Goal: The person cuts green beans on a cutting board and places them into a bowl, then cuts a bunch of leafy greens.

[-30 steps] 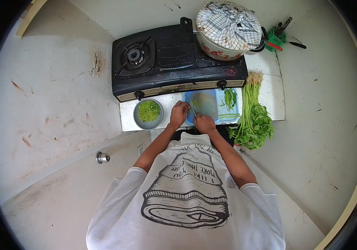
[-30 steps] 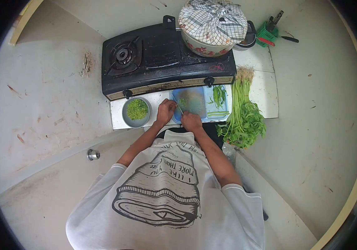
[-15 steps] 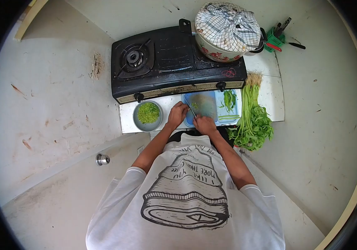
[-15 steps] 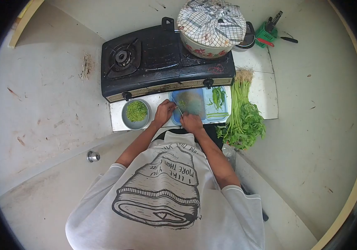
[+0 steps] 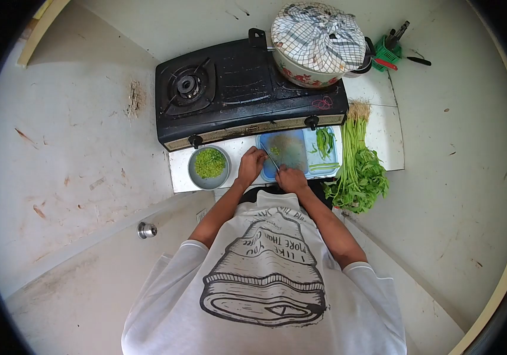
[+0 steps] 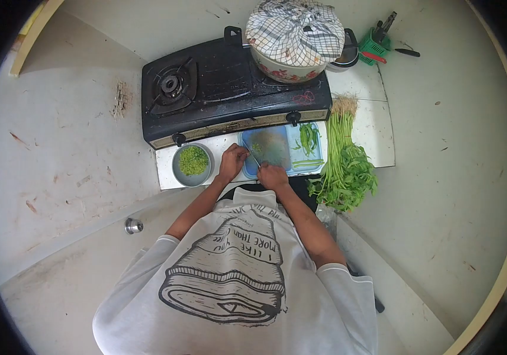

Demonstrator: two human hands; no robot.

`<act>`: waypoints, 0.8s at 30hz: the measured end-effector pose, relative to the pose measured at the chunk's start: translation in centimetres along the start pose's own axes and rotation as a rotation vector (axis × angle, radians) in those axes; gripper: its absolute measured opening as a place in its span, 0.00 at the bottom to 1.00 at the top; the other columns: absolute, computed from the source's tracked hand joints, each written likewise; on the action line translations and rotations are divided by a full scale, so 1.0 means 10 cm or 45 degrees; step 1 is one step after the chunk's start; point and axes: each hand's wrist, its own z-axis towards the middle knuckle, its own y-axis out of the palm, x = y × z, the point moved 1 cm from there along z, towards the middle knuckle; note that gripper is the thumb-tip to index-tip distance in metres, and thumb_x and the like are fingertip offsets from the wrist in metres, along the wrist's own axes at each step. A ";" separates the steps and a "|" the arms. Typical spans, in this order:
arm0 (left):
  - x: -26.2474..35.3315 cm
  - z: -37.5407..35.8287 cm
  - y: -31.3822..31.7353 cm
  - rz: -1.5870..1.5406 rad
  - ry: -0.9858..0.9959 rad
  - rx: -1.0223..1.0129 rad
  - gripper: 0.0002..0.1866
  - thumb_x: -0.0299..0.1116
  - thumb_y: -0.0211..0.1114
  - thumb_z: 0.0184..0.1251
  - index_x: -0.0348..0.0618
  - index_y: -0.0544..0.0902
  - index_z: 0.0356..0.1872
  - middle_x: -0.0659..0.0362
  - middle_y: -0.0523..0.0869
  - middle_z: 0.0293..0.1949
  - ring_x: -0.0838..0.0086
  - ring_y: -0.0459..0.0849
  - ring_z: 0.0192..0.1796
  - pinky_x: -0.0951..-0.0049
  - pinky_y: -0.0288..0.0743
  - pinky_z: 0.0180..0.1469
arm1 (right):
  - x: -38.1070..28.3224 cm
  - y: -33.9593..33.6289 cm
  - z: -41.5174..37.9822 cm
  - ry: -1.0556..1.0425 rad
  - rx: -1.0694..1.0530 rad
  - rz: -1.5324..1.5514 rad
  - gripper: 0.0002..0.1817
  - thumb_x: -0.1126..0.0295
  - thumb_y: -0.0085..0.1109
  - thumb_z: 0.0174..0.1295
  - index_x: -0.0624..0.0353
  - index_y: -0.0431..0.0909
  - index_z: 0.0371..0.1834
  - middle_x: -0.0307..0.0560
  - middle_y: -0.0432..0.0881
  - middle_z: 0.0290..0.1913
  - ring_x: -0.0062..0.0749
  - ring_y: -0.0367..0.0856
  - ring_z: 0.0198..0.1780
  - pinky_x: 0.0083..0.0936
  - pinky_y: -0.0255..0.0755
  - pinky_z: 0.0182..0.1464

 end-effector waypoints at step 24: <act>0.00 0.02 0.03 -0.003 0.000 0.008 0.03 0.22 0.70 0.63 0.35 0.87 0.37 0.48 0.86 0.35 0.56 0.88 0.36 0.60 0.81 0.42 | -0.06 0.00 0.05 -0.049 0.108 -0.001 0.18 0.58 0.50 0.73 0.65 0.78 0.39 0.63 0.88 0.28 0.57 0.90 0.33 0.50 0.83 0.40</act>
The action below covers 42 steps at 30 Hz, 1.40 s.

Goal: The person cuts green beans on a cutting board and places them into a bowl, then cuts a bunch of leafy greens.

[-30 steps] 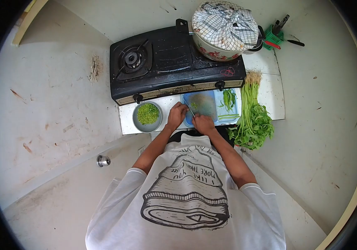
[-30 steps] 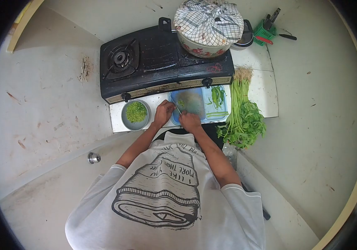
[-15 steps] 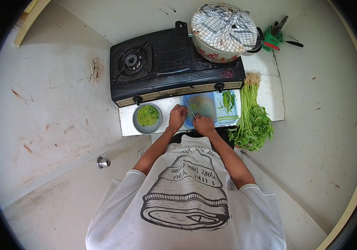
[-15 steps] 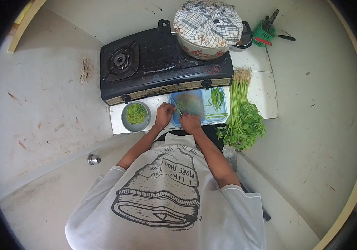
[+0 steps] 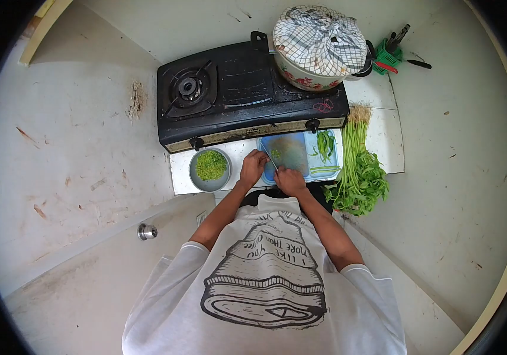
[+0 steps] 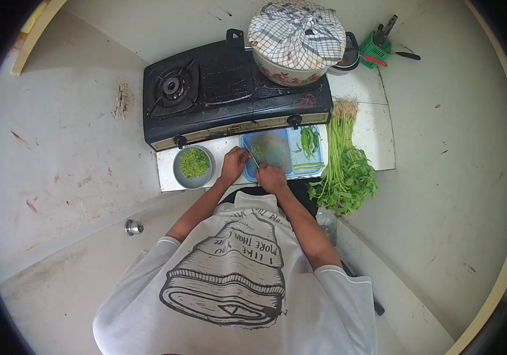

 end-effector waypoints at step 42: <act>0.04 0.04 -0.04 -0.017 0.027 -0.062 0.07 0.18 0.65 0.58 0.36 0.87 0.36 0.47 0.85 0.33 0.56 0.87 0.33 0.61 0.82 0.39 | -0.03 0.05 0.09 0.068 0.005 0.121 0.21 0.56 0.48 0.76 0.66 0.78 0.42 0.67 0.87 0.29 0.62 0.89 0.35 0.53 0.83 0.41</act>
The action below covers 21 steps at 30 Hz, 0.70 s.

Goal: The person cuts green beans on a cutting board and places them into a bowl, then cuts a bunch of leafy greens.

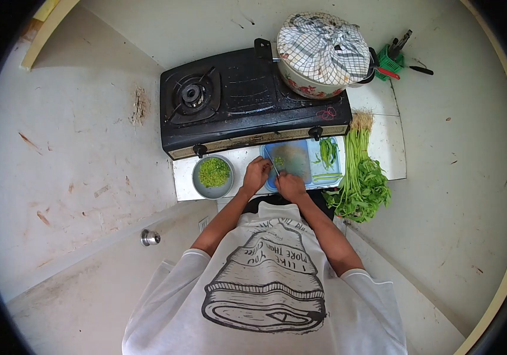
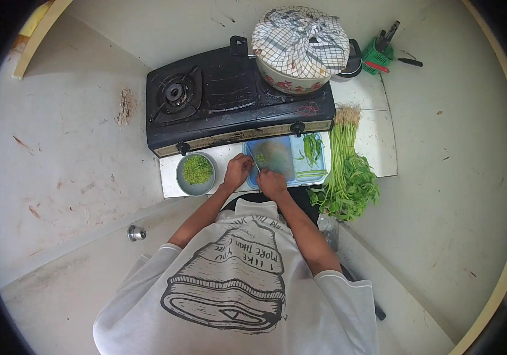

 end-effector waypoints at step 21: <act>-0.02 -0.02 0.04 -0.058 -0.076 0.063 0.05 0.17 0.67 0.61 0.35 0.87 0.36 0.48 0.84 0.35 0.58 0.89 0.36 0.62 0.83 0.42 | 0.09 0.02 -0.08 0.036 -0.060 -0.078 0.23 0.54 0.49 0.75 0.67 0.79 0.42 0.66 0.88 0.32 0.62 0.89 0.35 0.54 0.83 0.43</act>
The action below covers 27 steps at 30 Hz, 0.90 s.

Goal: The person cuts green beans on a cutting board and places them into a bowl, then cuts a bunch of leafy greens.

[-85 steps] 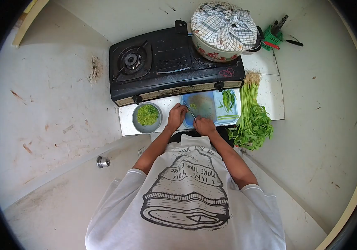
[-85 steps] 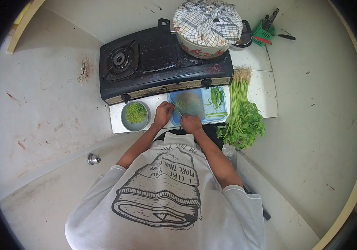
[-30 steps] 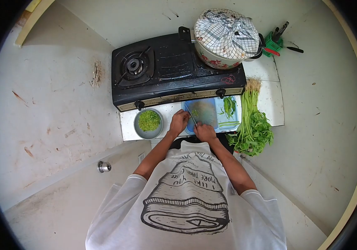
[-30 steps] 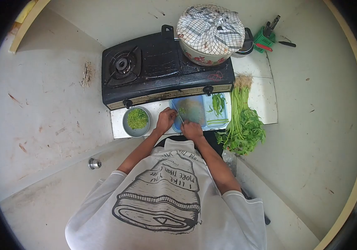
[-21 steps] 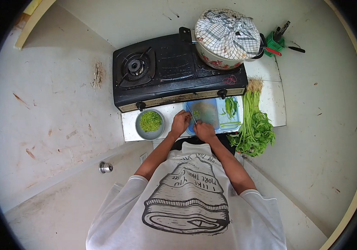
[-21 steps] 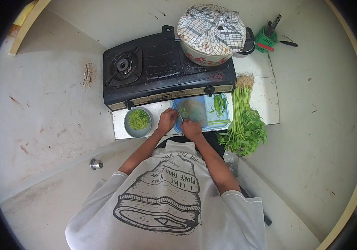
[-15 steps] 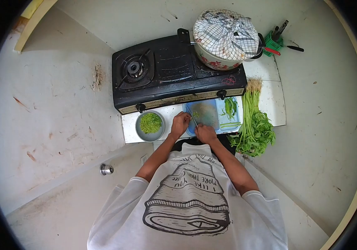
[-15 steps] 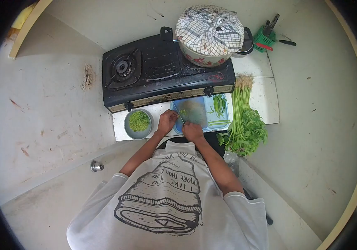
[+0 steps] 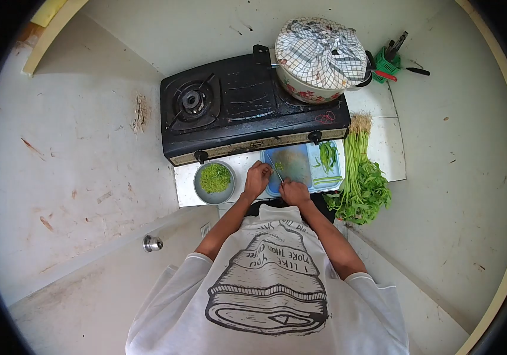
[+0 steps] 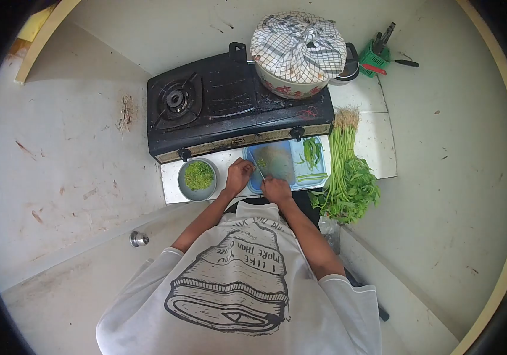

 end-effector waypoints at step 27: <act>0.00 0.01 0.00 0.046 0.049 0.014 0.02 0.19 0.68 0.60 0.36 0.87 0.33 0.47 0.83 0.32 0.54 0.87 0.34 0.58 0.81 0.40 | -0.08 -0.02 0.11 -0.032 0.077 0.022 0.20 0.56 0.49 0.74 0.65 0.79 0.40 0.65 0.88 0.31 0.59 0.90 0.36 0.51 0.83 0.44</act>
